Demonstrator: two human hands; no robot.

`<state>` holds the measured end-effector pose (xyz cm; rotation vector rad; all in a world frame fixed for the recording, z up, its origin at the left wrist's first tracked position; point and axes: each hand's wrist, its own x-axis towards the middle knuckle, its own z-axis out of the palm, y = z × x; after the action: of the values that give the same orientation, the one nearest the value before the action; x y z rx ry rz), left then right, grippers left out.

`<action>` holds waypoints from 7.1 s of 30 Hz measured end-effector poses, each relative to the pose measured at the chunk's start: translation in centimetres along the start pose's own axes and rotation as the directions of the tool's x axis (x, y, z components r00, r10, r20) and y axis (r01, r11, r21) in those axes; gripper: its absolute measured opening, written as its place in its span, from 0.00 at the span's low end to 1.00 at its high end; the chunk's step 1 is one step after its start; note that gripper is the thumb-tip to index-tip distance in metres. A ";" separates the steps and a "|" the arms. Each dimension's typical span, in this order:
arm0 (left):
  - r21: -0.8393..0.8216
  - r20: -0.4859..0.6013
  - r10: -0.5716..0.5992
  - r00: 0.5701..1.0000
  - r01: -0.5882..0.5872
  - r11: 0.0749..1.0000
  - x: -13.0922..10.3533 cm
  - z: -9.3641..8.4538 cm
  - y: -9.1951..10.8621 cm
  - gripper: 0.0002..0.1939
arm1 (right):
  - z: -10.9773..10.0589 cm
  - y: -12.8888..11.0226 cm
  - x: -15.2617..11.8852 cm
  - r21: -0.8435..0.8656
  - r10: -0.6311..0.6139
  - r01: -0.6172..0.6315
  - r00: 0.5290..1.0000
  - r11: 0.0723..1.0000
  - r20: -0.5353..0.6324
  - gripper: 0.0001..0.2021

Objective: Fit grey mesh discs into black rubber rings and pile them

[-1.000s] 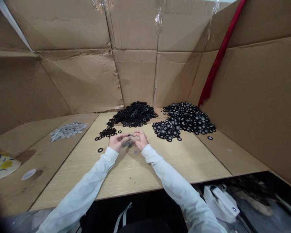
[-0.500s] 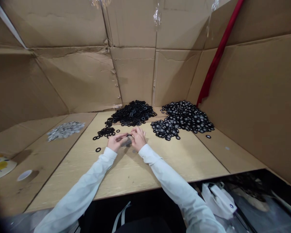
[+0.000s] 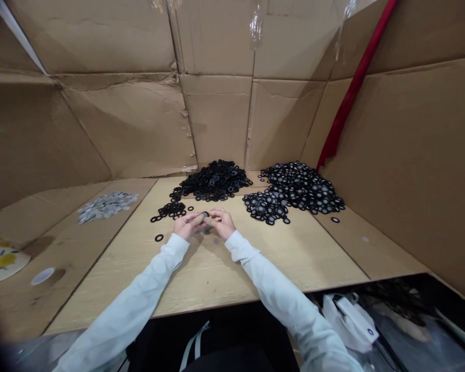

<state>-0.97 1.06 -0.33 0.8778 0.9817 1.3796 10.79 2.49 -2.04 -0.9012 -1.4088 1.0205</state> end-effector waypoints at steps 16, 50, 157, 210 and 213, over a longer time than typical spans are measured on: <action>-0.088 -0.005 -0.005 1.000 0.005 0.996 -0.6 0.9 -0.6 0.16 | 0.2 -0.4 -0.3 -0.176 -0.066 0.025 0.972 0.984 -0.227 0.05; 0.322 0.121 0.221 0.968 -0.249 0.913 -0.1 -0.3 0.0 0.13 | -0.5 -1.4 -0.5 -0.461 -0.256 0.192 0.963 0.866 -0.081 0.06; -0.063 0.086 -0.038 0.996 0.043 0.997 -0.2 0.3 0.4 0.13 | -1.2 -1.7 -0.1 -0.023 0.041 -0.041 0.999 0.999 0.022 0.09; 0.357 0.057 0.262 0.963 -0.264 0.896 -0.6 0.2 -0.1 0.12 | -0.5 -2.0 -1.3 -0.679 -0.213 0.141 0.977 0.720 -0.023 0.05; 0.396 0.017 0.339 0.941 -0.318 0.861 -1.1 0.5 -0.2 0.10 | -0.3 -2.1 -1.4 -0.718 -0.217 0.110 0.974 0.687 -0.058 0.06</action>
<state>-0.35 0.01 -0.24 1.3696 1.2174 1.5209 11.31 0.47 -0.51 -1.3416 -1.7579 0.2228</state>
